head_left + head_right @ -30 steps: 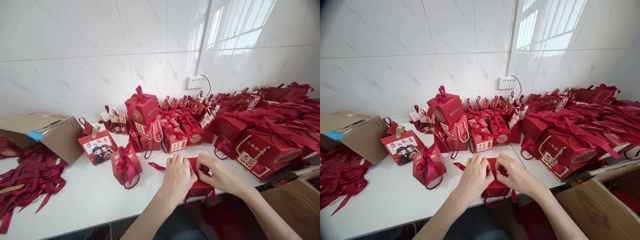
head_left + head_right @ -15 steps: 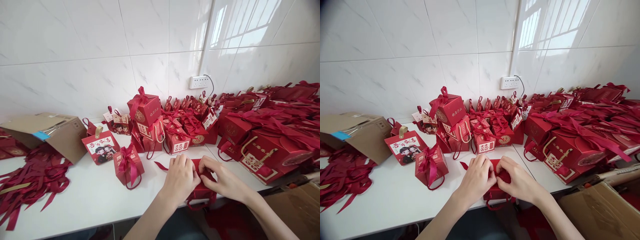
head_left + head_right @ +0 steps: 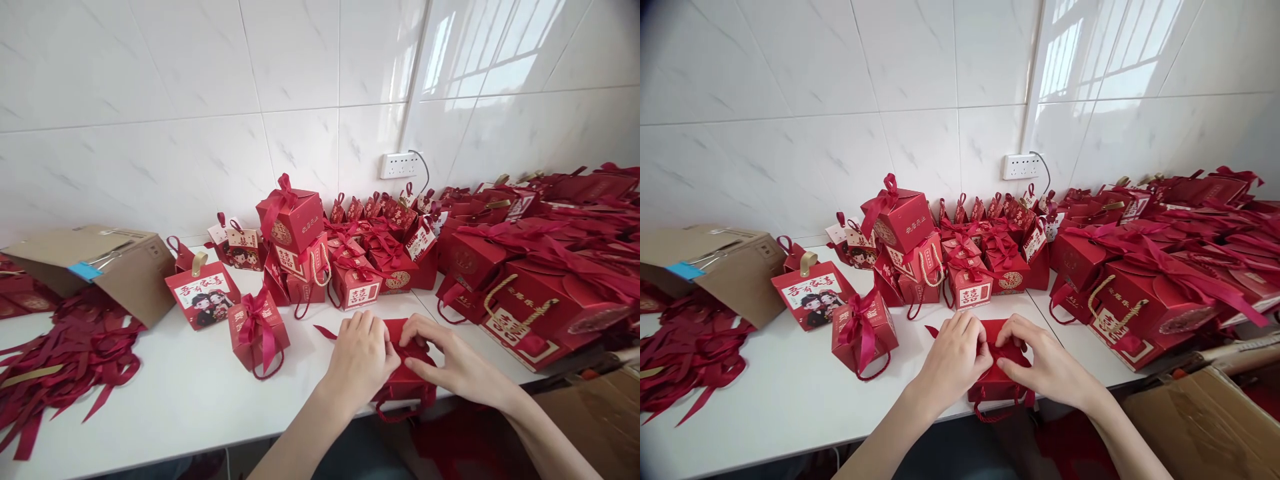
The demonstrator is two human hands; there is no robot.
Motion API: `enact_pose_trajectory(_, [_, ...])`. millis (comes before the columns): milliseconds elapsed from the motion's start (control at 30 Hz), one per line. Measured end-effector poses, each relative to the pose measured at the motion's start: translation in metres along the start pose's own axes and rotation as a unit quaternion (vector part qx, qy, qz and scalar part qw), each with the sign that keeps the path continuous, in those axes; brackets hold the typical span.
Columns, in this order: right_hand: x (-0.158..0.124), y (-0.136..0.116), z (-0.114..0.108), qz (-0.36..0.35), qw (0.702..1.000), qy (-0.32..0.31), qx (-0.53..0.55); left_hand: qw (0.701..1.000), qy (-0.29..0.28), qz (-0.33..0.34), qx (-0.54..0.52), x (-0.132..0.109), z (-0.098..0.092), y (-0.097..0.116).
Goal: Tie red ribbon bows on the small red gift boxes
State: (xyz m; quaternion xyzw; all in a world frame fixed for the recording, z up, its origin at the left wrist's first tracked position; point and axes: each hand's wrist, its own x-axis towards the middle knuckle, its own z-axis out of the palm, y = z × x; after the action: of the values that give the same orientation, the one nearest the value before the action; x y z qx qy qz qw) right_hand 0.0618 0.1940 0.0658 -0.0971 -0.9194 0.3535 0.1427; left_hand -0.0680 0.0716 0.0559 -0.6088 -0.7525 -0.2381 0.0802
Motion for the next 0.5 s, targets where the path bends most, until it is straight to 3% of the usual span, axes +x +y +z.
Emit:
enact_pose_trajectory(133, [-0.001,-0.005,0.004,0.004,0.998,0.032,-0.054,1.000,0.001,0.001,-0.003,-0.001,0.000,0.000])
enact_pose_trajectory(500, [-0.008,-0.005,0.012,0.018,0.995,0.083,-0.043,1.000,-0.011,-0.007,-0.020,-0.002,0.000,-0.001])
